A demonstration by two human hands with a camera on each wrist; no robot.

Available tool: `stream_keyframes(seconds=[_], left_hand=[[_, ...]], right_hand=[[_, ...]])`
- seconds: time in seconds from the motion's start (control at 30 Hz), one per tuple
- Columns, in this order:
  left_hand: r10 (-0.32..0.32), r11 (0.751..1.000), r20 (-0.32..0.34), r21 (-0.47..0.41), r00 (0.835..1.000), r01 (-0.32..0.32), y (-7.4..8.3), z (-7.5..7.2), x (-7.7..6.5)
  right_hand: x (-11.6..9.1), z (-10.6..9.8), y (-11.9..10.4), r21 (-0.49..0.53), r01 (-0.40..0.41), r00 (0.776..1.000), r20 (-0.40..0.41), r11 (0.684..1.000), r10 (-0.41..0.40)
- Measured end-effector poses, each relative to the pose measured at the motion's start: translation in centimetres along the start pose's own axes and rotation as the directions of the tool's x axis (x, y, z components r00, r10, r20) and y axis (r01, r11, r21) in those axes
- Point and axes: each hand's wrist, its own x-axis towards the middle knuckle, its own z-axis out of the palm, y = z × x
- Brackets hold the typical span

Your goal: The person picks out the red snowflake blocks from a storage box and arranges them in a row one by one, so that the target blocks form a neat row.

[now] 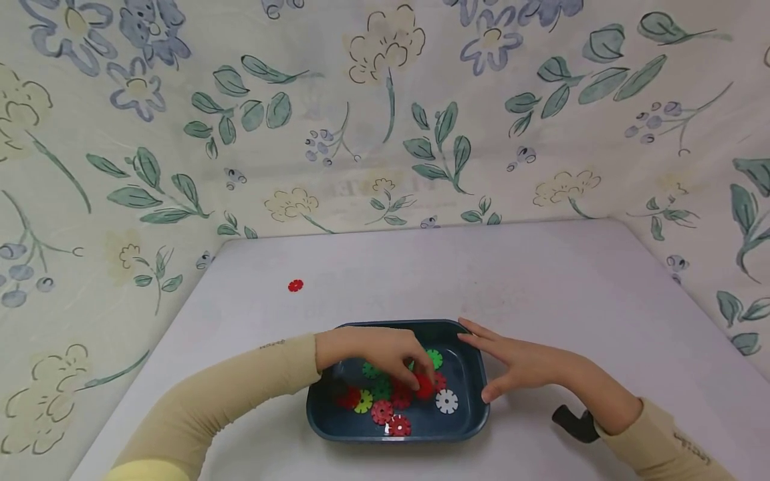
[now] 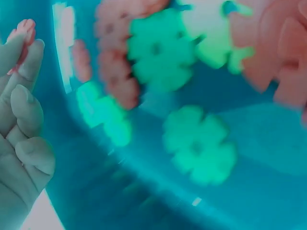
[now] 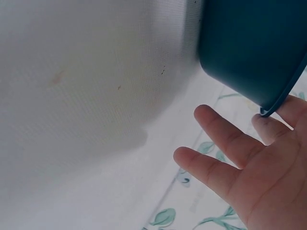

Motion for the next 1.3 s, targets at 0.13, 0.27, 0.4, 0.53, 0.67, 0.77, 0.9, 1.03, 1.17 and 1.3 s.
stream_keyframes(seconds=[0.13, 0.27, 0.4, 0.53, 0.67, 0.77, 0.9, 1.03, 1.17, 1.3], left_hand=[[-0.025, 0.999, -0.141, -0.032, 0.99, 0.02, -0.6, -1.4, -1.8], [-0.132, 0.985, -0.31, -0.152, 0.942, 0.088, -1.9, -2.9, -4.3], [-0.259, 0.946, -0.458, -0.299, 0.85, 0.127, -3.9, -4.3, -7.1], [-0.411, 0.891, -0.534, -0.408, 0.739, 0.2, -6.0, -5.3, -9.6], [-0.571, 0.802, -0.543, -0.531, 0.616, 0.274, -8.5, -5.3, -11.4], [-0.661, 0.729, -0.523, -0.617, 0.537, 0.297, -10.2, -4.7, -12.3], [-0.753, 0.633, -0.477, -0.712, 0.454, 0.304, -12.2, -3.7, -12.9], [-0.826, 0.547, -0.433, -0.772, 0.362, 0.323, -13.9, -2.7, -13.1], [-0.87, 0.484, -0.407, -0.811, 0.277, 0.329, -15.1, -1.7, -13.0], [-0.89, 0.453, -0.393, -0.823, 0.233, 0.342, -16.2, -0.4, -12.8]], right_hand=[[0.0, 0.0, 0.0, -0.008, 0.003, 1.0, -0.006, 1.0, -0.003], [0.1, 0.2, 0.1, -0.017, -0.002, 1.0, -0.009, 1.0, 0.001], [0.0, 0.2, 0.2, -0.025, 0.002, 1.0, -0.017, 1.0, -0.002], [-0.1, 0.2, 0.2, -0.037, 0.011, 1.0, -0.025, 0.999, -0.012], [-0.1, 0.3, 0.3, -0.037, 0.011, 1.0, -0.028, 0.999, -0.012], [-0.1, 0.3, 0.4, -0.037, 0.011, 1.0, -0.028, 0.999, -0.012], [-0.1, 0.3, 0.4, -0.04, 0.014, 1.0, -0.028, 0.999, -0.015], [-0.1, 0.3, 0.5, -0.04, 0.016, 0.999, -0.028, 0.999, -0.017], [-0.1, 0.3, 0.6, -0.035, 0.01, 1.0, -0.026, 0.999, -0.011], [-0.1, 0.3, 0.6, -0.026, 0.005, 1.0, -0.023, 1.0, -0.006]])
